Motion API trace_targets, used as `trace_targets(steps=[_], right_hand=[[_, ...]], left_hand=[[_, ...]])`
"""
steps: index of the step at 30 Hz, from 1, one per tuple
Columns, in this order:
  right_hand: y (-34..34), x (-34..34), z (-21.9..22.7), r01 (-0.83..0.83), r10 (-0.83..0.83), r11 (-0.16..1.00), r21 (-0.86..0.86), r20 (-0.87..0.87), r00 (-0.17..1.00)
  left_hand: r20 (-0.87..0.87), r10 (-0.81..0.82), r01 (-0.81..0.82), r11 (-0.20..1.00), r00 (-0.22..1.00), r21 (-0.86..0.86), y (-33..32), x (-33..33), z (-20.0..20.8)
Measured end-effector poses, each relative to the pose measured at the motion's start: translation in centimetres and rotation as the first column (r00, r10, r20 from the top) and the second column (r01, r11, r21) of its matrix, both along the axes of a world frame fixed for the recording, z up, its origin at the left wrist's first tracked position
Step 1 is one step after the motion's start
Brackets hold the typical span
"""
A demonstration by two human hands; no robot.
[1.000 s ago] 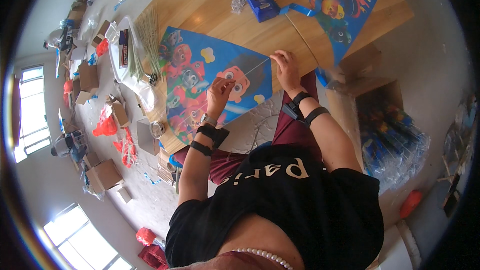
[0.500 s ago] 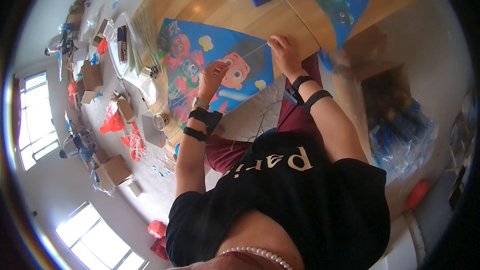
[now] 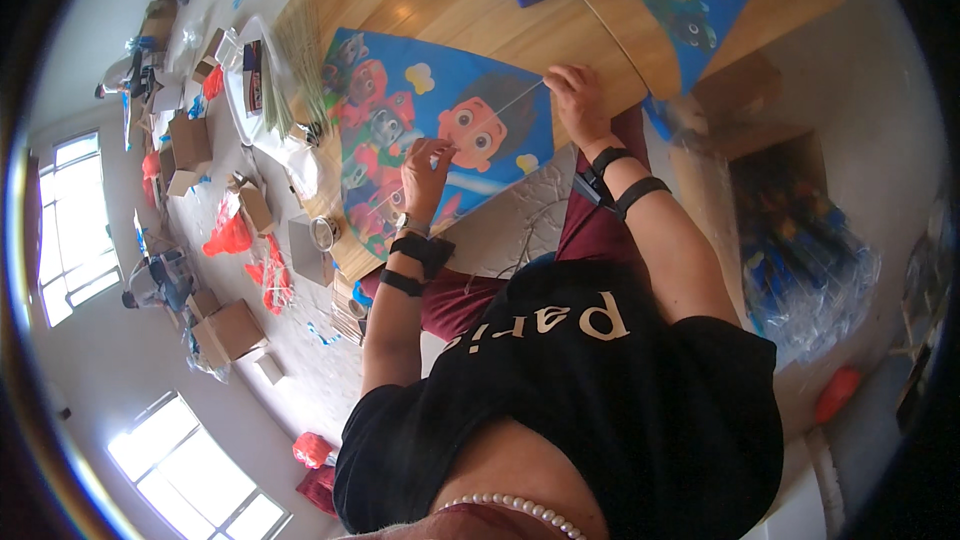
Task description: Assemble, roll up, and prepare decorative kites for packaging at a workshop station.
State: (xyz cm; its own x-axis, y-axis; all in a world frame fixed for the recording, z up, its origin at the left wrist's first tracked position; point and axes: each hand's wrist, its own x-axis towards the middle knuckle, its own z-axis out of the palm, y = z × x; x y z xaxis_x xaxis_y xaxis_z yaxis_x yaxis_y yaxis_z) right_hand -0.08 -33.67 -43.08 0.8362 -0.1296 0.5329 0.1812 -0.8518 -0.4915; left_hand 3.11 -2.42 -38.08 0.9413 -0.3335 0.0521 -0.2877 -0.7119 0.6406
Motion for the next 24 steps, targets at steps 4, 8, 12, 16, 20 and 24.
trace_targets(steps=[4,8,12,16,20,24], right_hand=[[0.1,0.0,0.1,0.002,-0.002,1.0,0.006,0.011,1.0],[0.1,0.1,0.1,0.007,-0.008,1.0,0.018,0.017,1.0],[0.1,0.0,0.1,-0.02,0.02,0.998,0.06,-0.006,1.0],[0.2,0.1,0.0,-0.004,0.003,1.0,0.031,0.025,1.0],[0.2,0.3,0.1,-0.016,0.013,0.999,0.037,0.06,0.998],[0.2,0.3,0.2,-0.027,0.027,1.0,0.005,0.046,0.999]], left_hand=[[0.029,0.007,-0.006,1.0,1.0,-0.014,0.0,-0.3,-0.6],[0.082,-0.017,0.013,0.998,0.996,0.054,-0.1,-0.7,-1.0],[0.098,0.034,-0.04,0.998,0.995,0.055,-0.2,-1.4,-1.2],[0.198,0.099,-0.115,0.991,0.975,0.071,-0.5,-2.5,-1.4],[0.185,0.158,-0.166,0.986,0.97,0.028,-1.0,-2.7,-2.0],[0.17,0.15,-0.159,0.987,0.974,0.039,-1.1,-2.6,-2.5]])
